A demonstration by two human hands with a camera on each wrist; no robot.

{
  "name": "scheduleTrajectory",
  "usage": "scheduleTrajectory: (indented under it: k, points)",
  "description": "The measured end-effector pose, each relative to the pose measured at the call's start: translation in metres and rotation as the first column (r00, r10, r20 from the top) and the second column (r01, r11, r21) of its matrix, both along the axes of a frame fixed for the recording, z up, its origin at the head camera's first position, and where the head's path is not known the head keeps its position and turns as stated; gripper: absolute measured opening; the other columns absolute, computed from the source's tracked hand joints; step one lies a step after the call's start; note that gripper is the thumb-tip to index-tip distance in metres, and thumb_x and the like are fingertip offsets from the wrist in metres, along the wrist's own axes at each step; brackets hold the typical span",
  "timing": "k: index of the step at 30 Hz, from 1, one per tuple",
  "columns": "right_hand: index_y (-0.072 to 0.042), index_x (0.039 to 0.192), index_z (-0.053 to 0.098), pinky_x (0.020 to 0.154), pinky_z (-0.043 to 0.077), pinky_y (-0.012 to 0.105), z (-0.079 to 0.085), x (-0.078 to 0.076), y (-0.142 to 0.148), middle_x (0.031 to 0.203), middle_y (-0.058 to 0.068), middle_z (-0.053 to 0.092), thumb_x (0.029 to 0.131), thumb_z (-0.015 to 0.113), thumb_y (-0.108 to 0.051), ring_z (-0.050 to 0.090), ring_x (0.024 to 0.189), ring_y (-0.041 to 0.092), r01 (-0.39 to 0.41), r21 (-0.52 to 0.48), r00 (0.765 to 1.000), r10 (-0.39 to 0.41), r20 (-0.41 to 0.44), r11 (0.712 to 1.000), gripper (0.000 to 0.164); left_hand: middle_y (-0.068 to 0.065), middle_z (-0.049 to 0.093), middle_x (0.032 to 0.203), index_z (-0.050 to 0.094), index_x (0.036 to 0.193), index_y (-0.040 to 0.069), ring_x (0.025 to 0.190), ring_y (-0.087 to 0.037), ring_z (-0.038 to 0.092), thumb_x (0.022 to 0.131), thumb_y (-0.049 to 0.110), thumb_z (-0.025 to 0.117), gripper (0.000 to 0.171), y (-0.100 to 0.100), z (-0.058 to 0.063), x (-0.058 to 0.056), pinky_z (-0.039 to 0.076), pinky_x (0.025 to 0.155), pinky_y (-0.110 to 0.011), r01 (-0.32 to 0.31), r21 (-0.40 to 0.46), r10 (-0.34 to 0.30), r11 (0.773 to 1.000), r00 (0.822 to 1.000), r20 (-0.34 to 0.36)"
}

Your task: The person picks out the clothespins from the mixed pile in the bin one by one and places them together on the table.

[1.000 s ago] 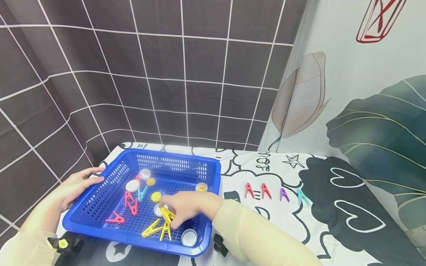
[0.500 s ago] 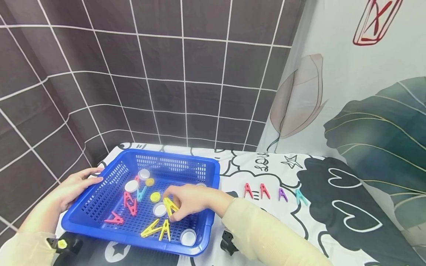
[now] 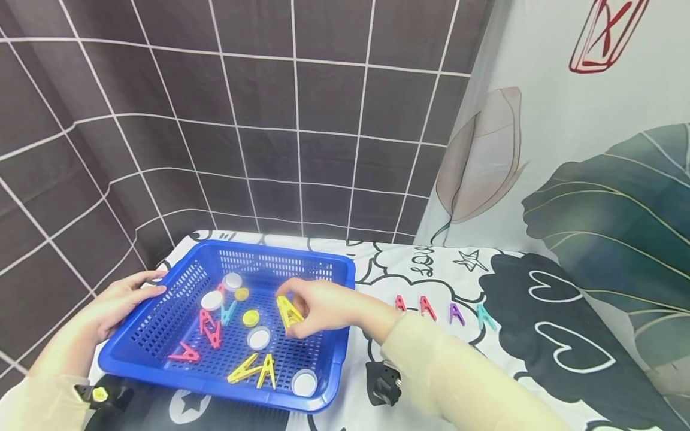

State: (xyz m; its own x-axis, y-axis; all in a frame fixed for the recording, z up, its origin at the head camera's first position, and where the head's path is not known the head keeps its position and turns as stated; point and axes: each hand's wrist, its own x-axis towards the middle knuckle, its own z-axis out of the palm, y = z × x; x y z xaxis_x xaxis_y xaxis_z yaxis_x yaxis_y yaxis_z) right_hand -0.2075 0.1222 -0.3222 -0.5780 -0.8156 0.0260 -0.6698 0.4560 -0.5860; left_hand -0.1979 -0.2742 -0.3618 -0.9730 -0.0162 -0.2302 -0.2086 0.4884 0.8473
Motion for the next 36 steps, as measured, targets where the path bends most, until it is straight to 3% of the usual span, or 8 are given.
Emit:
scheduleTrajectory:
  k: [8, 17, 27, 36]
  points:
    - [-0.011, 0.125, 0.050, 0.053, 0.040, 0.021, 0.005, 0.005, 0.025, 0.076, -0.007, 0.050, 0.076, 0.073, -0.025, 0.048, 0.063, 0.007, 0.061, -0.031, 0.998, -0.061, 0.011, 0.998, 0.056, -0.033, 0.047, 0.123, 0.029, 0.144, 0.003, 0.086, -0.024, 0.064, 0.093, 0.037, 0.055, 0.066, -0.002, 0.000, 0.000, 0.055, 0.073, -0.041, -0.001, 0.000, 0.001, 1.000, 1.000, -0.003]
    - [-0.008, 0.125, 0.051, 0.053, 0.038, 0.021, -0.005, 0.011, 0.055, 0.076, -0.006, 0.049, 0.077, 0.074, -0.025, 0.047, 0.063, 0.008, 0.151, -0.043, 0.988, -0.151, 0.017, 0.988, 0.056, -0.032, 0.049, 0.121, 0.029, 0.144, 0.002, 0.086, -0.024, 0.064, 0.094, 0.036, 0.054, 0.065, -0.002, -0.001, 0.000, 0.055, 0.073, -0.041, 0.003, 0.008, -0.003, 1.000, 1.000, -0.004]
    - [-0.007, 0.124, 0.052, 0.052, 0.035, 0.021, -0.013, 0.016, 0.094, 0.072, -0.007, 0.046, 0.076, 0.074, -0.024, 0.044, 0.060, 0.006, 0.259, -0.083, 0.964, -0.263, -0.036, 0.962, 0.055, -0.034, 0.046, 0.123, 0.029, 0.144, 0.002, 0.085, -0.023, 0.065, 0.095, 0.034, 0.054, 0.064, -0.003, 0.000, -0.001, 0.055, 0.072, -0.040, 0.001, 0.014, 0.000, 1.000, 1.000, -0.009]
    - [-0.004, 0.123, 0.053, 0.053, 0.035, 0.021, -0.040, 0.015, 0.124, 0.071, -0.006, 0.045, 0.075, 0.075, -0.024, 0.042, 0.060, 0.005, 0.373, -0.086, 0.926, -0.377, -0.032, 0.924, 0.057, -0.031, 0.050, 0.120, 0.029, 0.144, 0.002, 0.085, -0.023, 0.065, 0.095, 0.035, 0.054, 0.064, -0.002, -0.001, -0.001, 0.055, 0.073, -0.041, 0.004, 0.012, -0.004, 1.000, 1.000, -0.004]
